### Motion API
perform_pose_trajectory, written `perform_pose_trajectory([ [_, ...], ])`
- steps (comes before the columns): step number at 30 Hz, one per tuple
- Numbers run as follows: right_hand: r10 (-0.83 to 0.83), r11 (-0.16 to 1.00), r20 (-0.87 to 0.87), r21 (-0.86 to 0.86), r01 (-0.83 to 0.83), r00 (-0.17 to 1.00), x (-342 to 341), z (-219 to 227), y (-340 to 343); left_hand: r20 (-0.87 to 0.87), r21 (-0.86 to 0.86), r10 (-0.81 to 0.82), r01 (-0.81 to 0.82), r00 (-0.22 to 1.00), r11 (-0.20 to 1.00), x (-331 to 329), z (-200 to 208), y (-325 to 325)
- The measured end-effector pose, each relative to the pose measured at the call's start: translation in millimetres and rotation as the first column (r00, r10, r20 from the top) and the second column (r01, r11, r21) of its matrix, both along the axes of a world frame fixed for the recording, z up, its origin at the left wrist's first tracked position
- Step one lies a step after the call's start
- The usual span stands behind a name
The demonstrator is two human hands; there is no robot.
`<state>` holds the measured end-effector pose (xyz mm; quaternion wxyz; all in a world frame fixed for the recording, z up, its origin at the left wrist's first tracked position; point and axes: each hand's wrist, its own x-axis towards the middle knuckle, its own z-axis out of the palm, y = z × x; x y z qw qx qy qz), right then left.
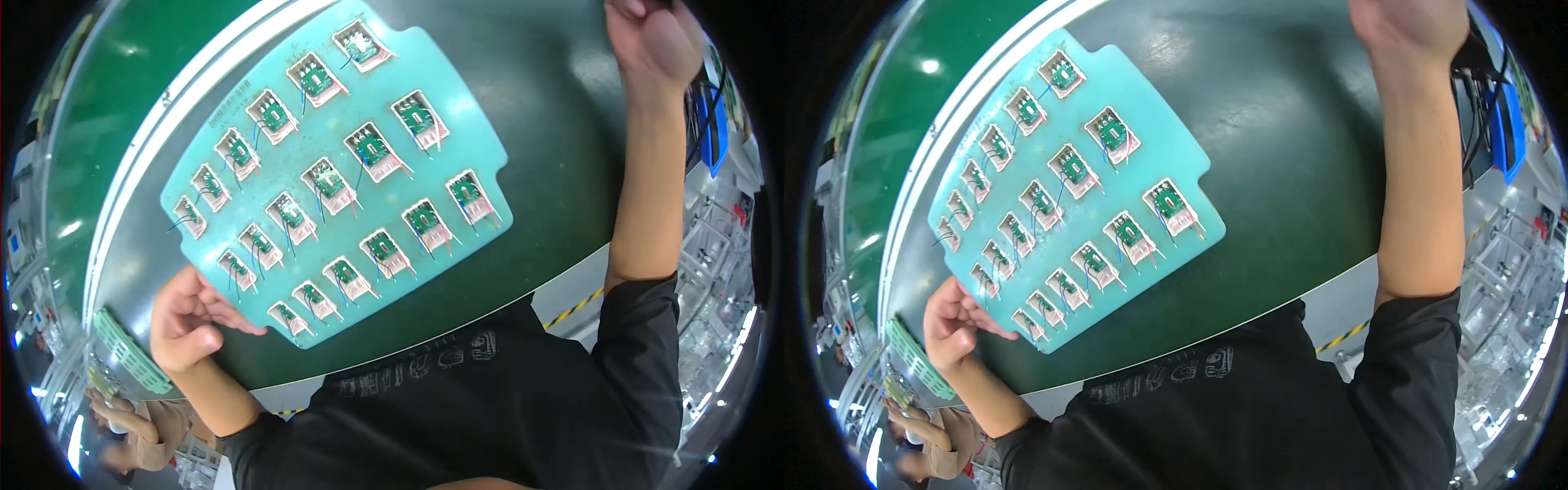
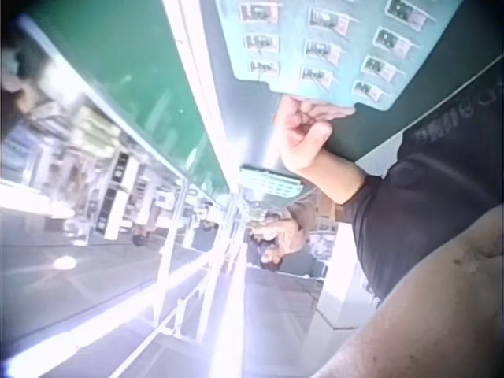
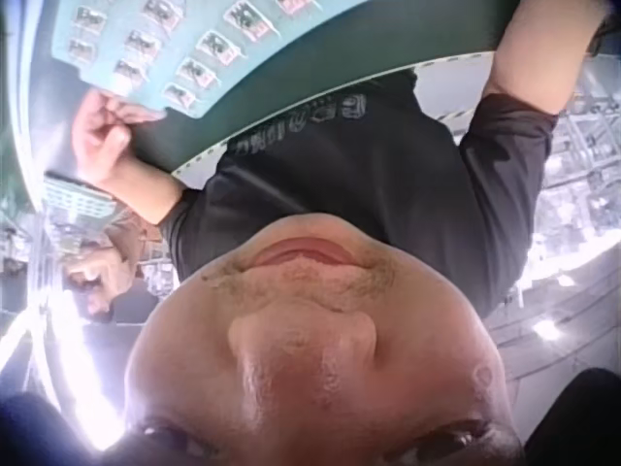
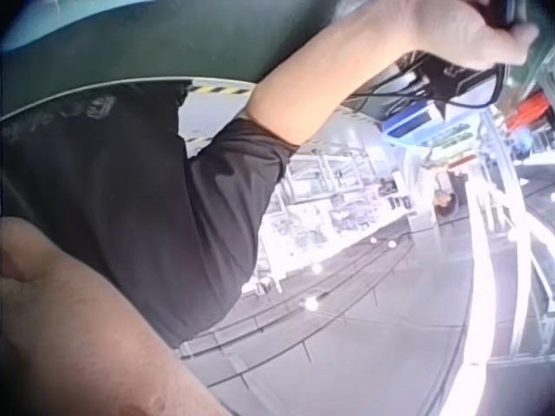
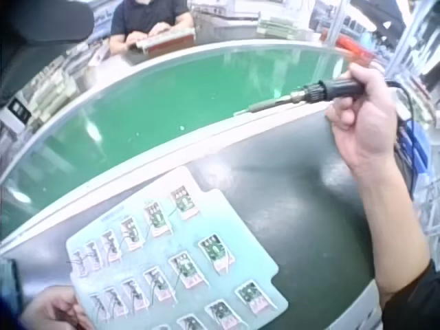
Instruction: Soldering small electronic components onto a printed circuit board held in a green fixture.
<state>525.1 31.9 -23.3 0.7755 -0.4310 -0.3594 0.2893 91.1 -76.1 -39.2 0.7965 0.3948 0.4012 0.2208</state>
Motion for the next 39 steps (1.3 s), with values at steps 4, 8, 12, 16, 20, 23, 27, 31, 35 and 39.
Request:
perform_pose_trajectory([
  [4, 0.04, 0.999, -0.111, 0.0, -0.04, 0.993, 8, 1, -3, -0.048, 0.269, 0.181, -0.161, 0.982, 0.949, 1, 15, -14],
  [8, 0.046, 0.999, -0.129, -0.007, -0.047, 0.991, 0, -1, -4, -0.156, 0.385, 0.341, -0.261, 0.927, 0.885, 42, 40, -34],
  [12, 0.018, 1.0, -0.142, 0.028, -0.014, 0.99, -4, 8, -13, -0.008, 0.305, 0.394, -0.373, 0.919, 0.876, 59, 50, -43],
  [16, 0.152, 0.985, -0.148, 0.103, -0.137, 0.977, 35, -3, -8, 0.06, 0.351, 0.403, -0.397, 0.913, 0.848, 66, 50, -47],
  [20, 0.165, 0.979, -0.196, 0.152, -0.136, 0.967, 19, 0, -7, 0.204, 0.307, 0.491, -0.532, 0.847, 0.79, 46, 51, -57],
  [23, 0.159, 0.981, -0.257, 0.153, -0.122, 0.953, 25, -5, -4, 0.271, 0.355, 0.573, -0.634, 0.773, 0.687, 10, 54, -71],
  [27, 0.223, 0.969, -0.244, 0.161, -0.188, 0.944, 64, -13, 3, 0.314, 0.384, 0.806, -0.844, 0.502, 0.375, -84, 43, -91],
  [31, 0.312, 0.948, -0.182, 0.118, -0.295, 0.932, 76, -20, 14, 0.271, 0.37, 0.955, -0.929, 0.122, 0.013, -178, 31, -140],
  [35, 0.311, 0.95, -0.186, 0.065, -0.305, 0.932, 82, -30, 24, 0.126, 0.469, 0.989, -0.873, -0.079, -0.13, -241, 10, -179],
  [39, 0.266, 0.964, -0.197, 0.055, -0.26, 0.944, 68, -31, 18, -0.567, 0.611, 0.784, -0.768, -0.252, 0.194, -258, 17, -196],
])
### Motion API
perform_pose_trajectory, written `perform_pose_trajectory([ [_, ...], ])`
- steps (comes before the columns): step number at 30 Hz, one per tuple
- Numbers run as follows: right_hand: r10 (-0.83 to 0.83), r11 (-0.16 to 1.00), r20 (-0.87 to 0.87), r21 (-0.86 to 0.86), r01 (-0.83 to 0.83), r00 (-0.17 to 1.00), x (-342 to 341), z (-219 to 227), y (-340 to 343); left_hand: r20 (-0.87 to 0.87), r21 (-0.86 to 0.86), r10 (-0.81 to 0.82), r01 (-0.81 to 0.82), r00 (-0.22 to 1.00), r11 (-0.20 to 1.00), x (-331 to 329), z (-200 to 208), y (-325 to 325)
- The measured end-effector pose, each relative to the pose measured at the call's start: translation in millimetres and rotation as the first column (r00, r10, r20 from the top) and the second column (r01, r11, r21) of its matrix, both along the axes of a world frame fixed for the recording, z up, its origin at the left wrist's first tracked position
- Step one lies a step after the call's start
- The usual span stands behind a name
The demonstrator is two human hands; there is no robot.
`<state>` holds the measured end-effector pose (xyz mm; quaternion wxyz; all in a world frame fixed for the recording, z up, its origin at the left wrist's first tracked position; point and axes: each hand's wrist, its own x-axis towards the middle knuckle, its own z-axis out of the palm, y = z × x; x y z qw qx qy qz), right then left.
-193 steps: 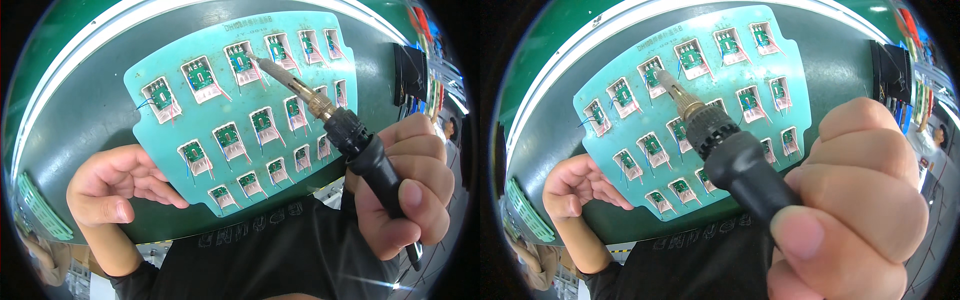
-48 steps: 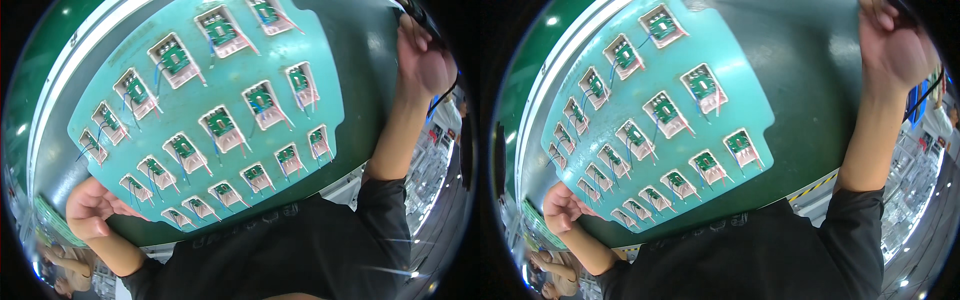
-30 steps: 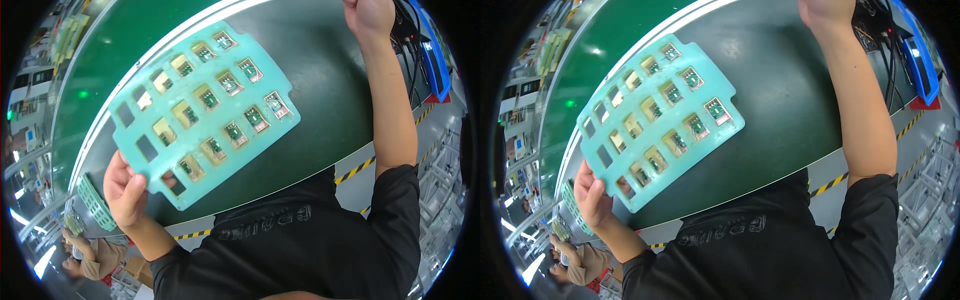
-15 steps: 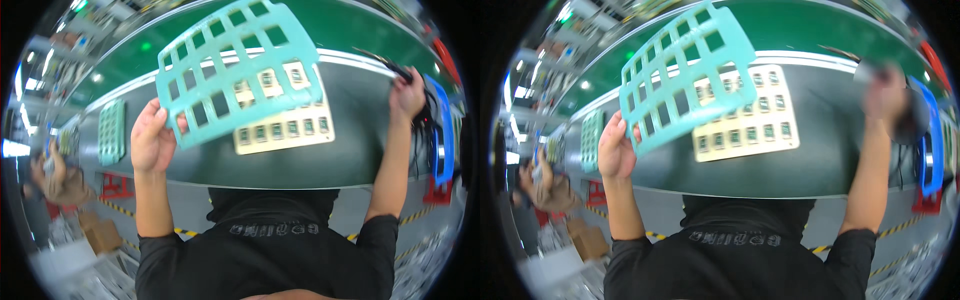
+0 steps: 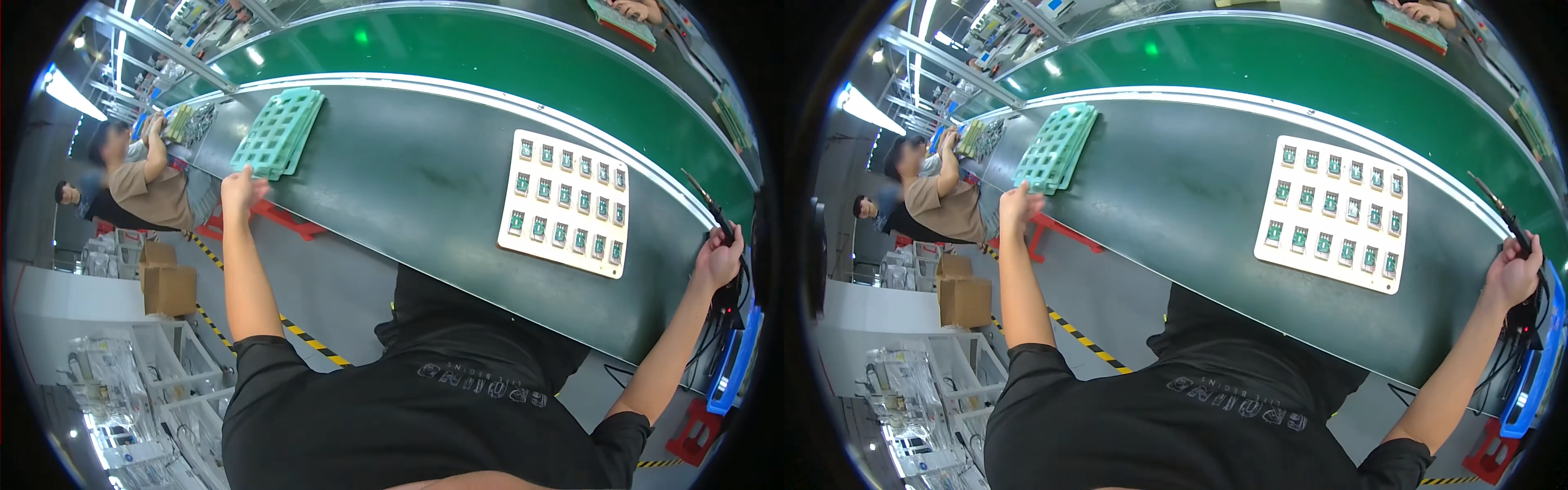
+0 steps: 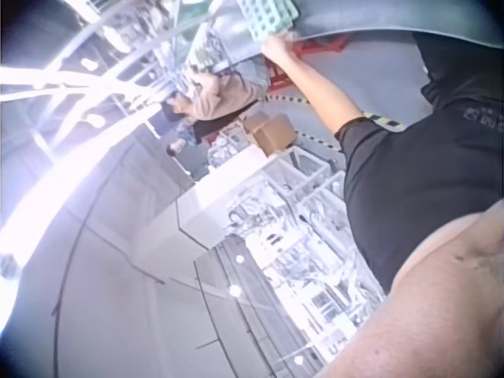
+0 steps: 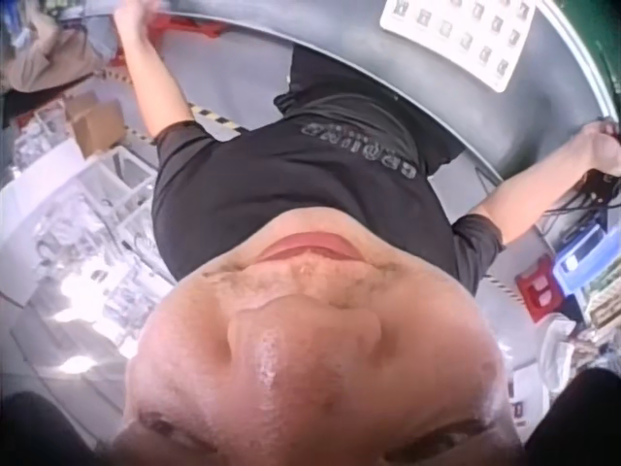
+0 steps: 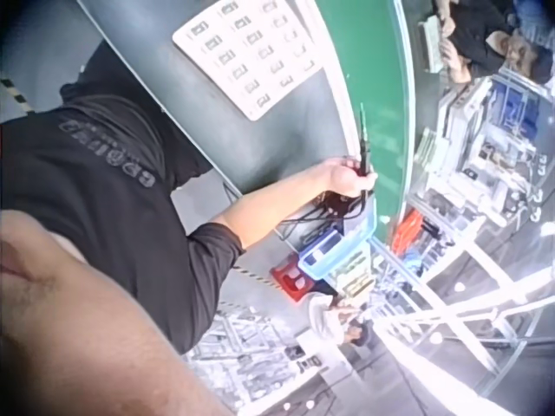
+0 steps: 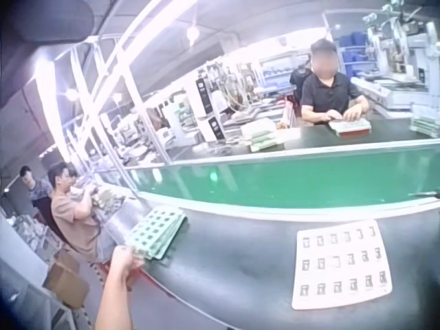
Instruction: Soldering small electronic components onto a printed circuit board held in a green fixture.
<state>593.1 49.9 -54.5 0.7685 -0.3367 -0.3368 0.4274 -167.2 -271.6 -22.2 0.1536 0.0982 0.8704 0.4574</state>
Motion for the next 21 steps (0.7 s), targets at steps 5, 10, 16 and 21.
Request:
perform_pose_trajectory([
  [5, 0.022, 1.0, -0.004, 0.002, -0.022, 1.0, 10, -8, -2, -0.691, -0.426, -0.156, -0.223, 0.706, 0.877, 14, 2, 1],
  [10, -0.098, 0.994, -0.048, 0.043, 0.1, 0.994, 11, -21, 5, -0.694, -0.385, -0.697, 0.726, 0.178, 0.569, 193, -13, 91],
  [16, -0.186, 0.974, -0.072, 0.119, 0.194, 0.98, -52, 17, -8, -0.726, -0.386, -0.668, 0.902, -0.165, 0.196, 333, -28, 129],
  [21, -0.278, 0.937, 0.044, 0.232, 0.261, 0.96, -43, 25, -40, -0.785, -0.336, -0.575, 0.938, -0.23, 0.084, 346, -42, 161],
])
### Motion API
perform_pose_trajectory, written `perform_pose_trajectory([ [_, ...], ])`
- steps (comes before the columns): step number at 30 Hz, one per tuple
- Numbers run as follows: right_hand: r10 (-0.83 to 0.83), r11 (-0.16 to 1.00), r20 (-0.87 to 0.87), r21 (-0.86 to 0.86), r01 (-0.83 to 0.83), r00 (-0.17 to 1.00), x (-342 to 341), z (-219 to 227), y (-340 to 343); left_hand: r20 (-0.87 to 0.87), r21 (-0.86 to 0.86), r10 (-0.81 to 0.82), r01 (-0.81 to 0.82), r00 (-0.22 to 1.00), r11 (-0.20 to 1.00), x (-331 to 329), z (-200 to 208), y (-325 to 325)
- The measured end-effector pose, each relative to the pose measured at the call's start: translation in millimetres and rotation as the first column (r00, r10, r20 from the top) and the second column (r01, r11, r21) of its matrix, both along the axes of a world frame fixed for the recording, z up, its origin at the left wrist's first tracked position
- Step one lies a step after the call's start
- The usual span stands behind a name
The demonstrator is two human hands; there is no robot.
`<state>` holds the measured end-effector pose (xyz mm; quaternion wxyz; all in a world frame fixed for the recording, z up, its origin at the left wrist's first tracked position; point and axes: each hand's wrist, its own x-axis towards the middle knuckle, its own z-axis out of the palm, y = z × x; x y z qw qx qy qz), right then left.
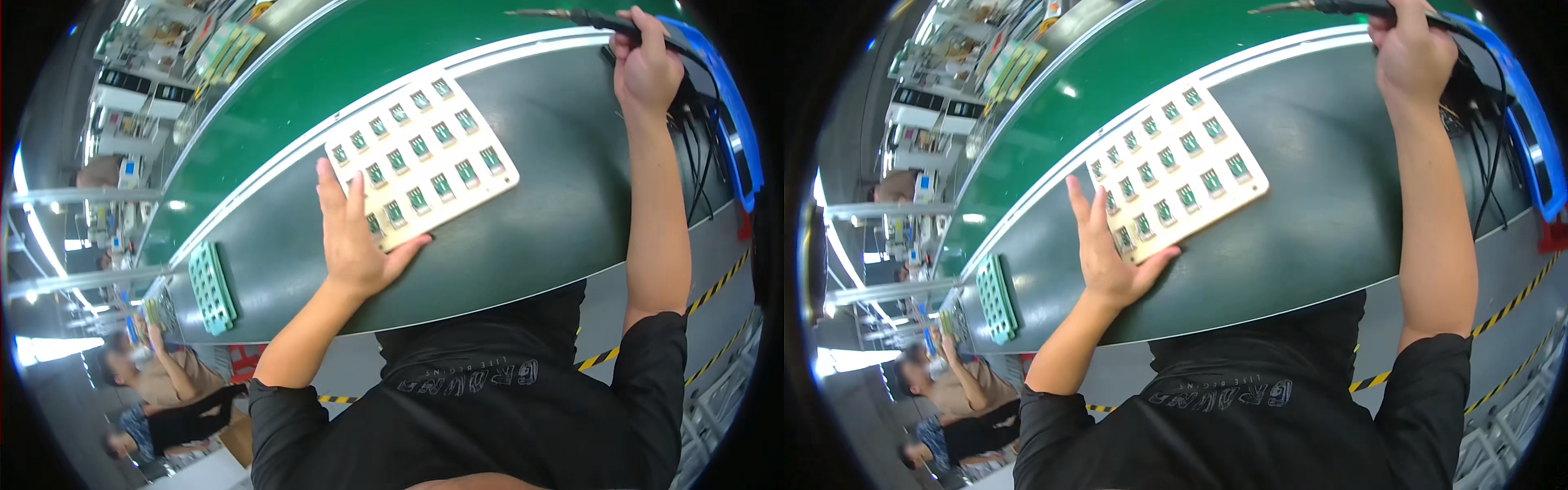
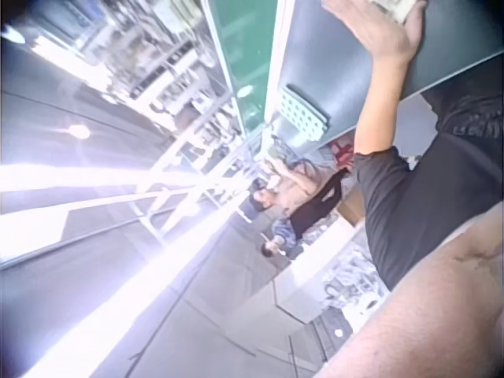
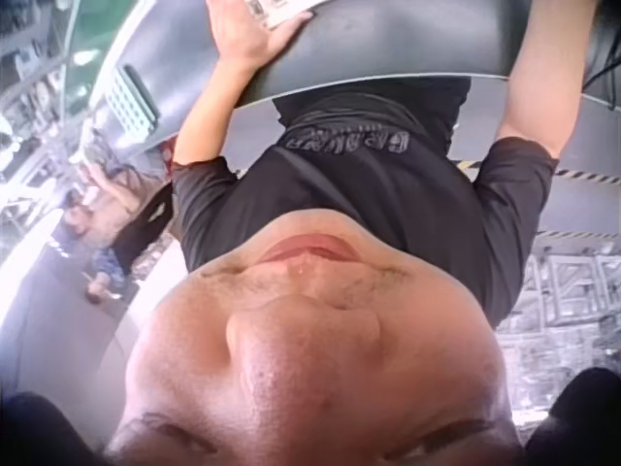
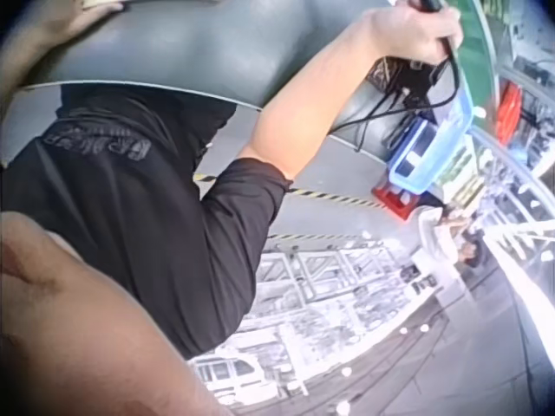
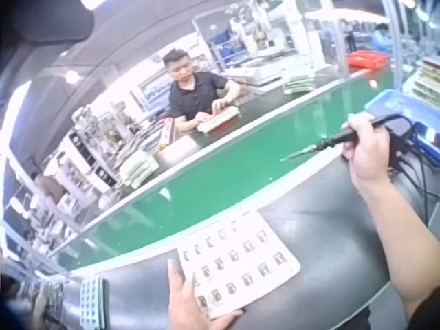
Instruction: Soldering small electronic components onto a printed circuit board held in a green fixture.
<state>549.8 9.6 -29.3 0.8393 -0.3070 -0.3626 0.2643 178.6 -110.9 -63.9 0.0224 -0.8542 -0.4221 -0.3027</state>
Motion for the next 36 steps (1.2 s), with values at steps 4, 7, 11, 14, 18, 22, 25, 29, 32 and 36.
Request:
perform_pose_trajectory([
  [4, -0.269, 0.962, -0.096, -0.072, 0.263, 0.958, -23, 30, -13, -0.024, 0.041, 0.058, -0.057, 0.998, 0.998, 7, 2, 61],
  [7, -0.261, 0.965, -0.171, -0.076, 0.252, 0.95, -17, 31, -15, -0.034, 0.024, 0.217, -0.216, 0.976, 0.976, 15, -2, 115],
  [11, -0.138, 0.99, -0.127, -0.012, 0.137, 0.982, -2, 1, 2, -0.043, -0.029, 0.409, -0.41, 0.912, 0.911, 27, -14, 190],
  [14, -0.172, 0.985, -0.103, -0.02, 0.171, 0.98, -8, -3, 5, 0.03, -0.106, 0.426, -0.421, 0.904, 0.901, 42, -18, 194],
  [18, -0.153, 0.986, -0.014, -0.067, 0.152, 0.988, -17, -5, 6, 0.138, 0.013, 0.177, -0.181, 0.974, 0.983, 20, -19, 148],
  [22, -0.146, 0.986, 0.033, -0.081, 0.148, 0.989, -18, -7, 4, 0.119, 0.001, 0.012, -0.012, 0.993, 1.0, 4, -15, 104],
  [25, -0.152, 0.983, 0.056, -0.098, 0.157, 0.987, -19, -11, 1, 0.258, -0.314, -0.009, 0.093, 0.966, 0.945, 6, -15, 105],
  [29, -0.12, 0.987, 0.132, -0.09, 0.133, 0.984, -30, -23, 18, 0.285, -0.253, -0.052, 0.127, 0.957, 0.959, -2, -17, 114],
  [32, -0.153, 0.971, 0.18, -0.157, 0.182, 0.972, -42, -25, 20, 0.329, -0.352, -0.025, 0.147, 0.944, 0.925, -10, -14, 113],
  [36, -0.098, 0.98, 0.157, -0.157, 0.123, 0.983, -45, -28, 17, 0.394, -0.4, 0.002, 0.169, 0.919, 0.901, -15, -19, 117],
])
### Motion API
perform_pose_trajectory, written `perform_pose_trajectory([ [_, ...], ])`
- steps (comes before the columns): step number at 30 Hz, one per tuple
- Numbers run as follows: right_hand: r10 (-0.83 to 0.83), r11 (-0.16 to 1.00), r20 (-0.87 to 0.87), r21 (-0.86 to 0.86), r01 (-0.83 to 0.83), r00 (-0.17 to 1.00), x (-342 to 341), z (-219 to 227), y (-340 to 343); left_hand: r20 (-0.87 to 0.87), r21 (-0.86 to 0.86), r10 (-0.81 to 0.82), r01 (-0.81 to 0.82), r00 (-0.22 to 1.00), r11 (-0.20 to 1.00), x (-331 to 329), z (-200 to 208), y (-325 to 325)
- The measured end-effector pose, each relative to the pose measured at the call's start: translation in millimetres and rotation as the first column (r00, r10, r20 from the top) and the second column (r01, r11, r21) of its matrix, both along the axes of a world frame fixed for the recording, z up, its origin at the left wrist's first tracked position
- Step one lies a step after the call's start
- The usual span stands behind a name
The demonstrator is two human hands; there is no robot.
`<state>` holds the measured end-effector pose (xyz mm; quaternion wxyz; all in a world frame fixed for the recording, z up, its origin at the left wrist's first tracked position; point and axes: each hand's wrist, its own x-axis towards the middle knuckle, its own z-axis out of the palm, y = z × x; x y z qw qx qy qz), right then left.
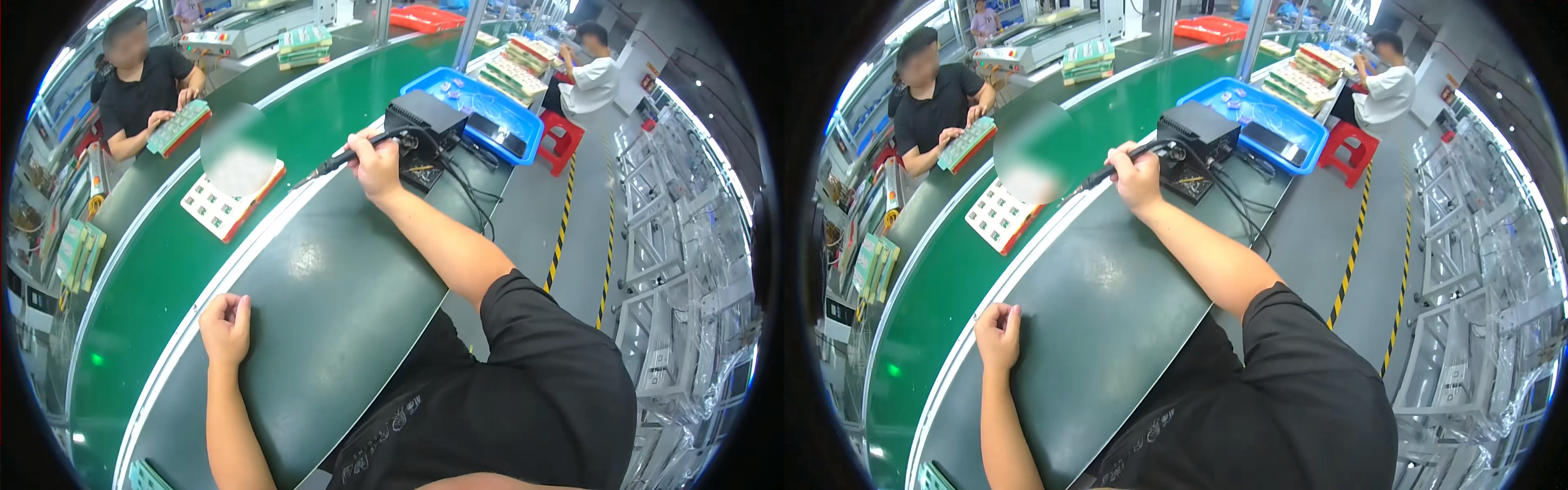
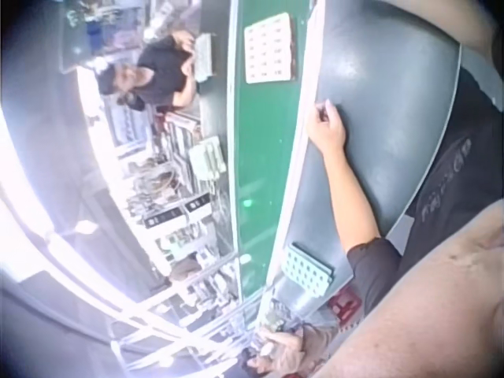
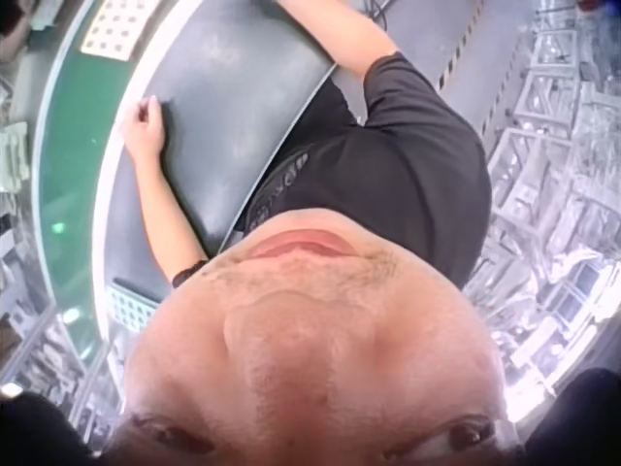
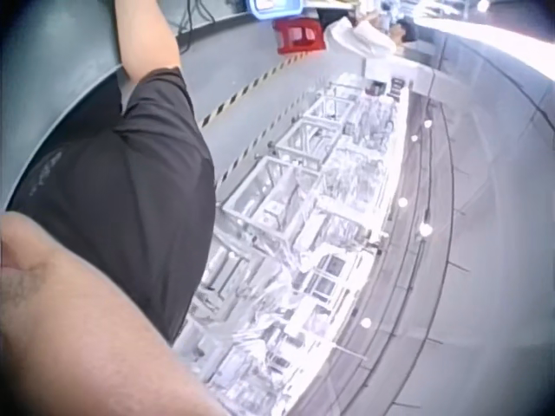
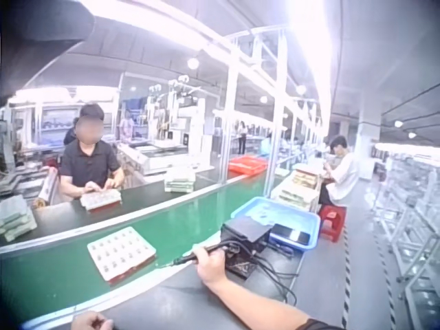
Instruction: Soldering small electronic components onto a printed circuit board held in a green fixture.
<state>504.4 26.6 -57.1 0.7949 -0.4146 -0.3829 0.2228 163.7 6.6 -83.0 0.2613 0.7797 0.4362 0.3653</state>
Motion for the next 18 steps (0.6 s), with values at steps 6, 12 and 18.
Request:
perform_pose_trajectory([
  [6, 0.001, 1.0, 0.06, -0.015, -0.001, 0.998, 7, -2, -2, 0.075, -0.055, -0.01, 0.014, 0.997, 0.998, 2, -3, 3],
  [12, 0.0, 1.0, 0.054, -0.015, 0.001, 0.999, -5, -14, 16, 0.075, -0.102, 0.028, -0.02, 0.997, 0.995, -16, -9, 4],
  [18, -0.111, 0.994, 0.085, -0.005, 0.112, 0.99, -4, 0, 0, 0.148, -0.171, -0.015, 0.041, 0.989, 0.984, -15, 3, 1],
])
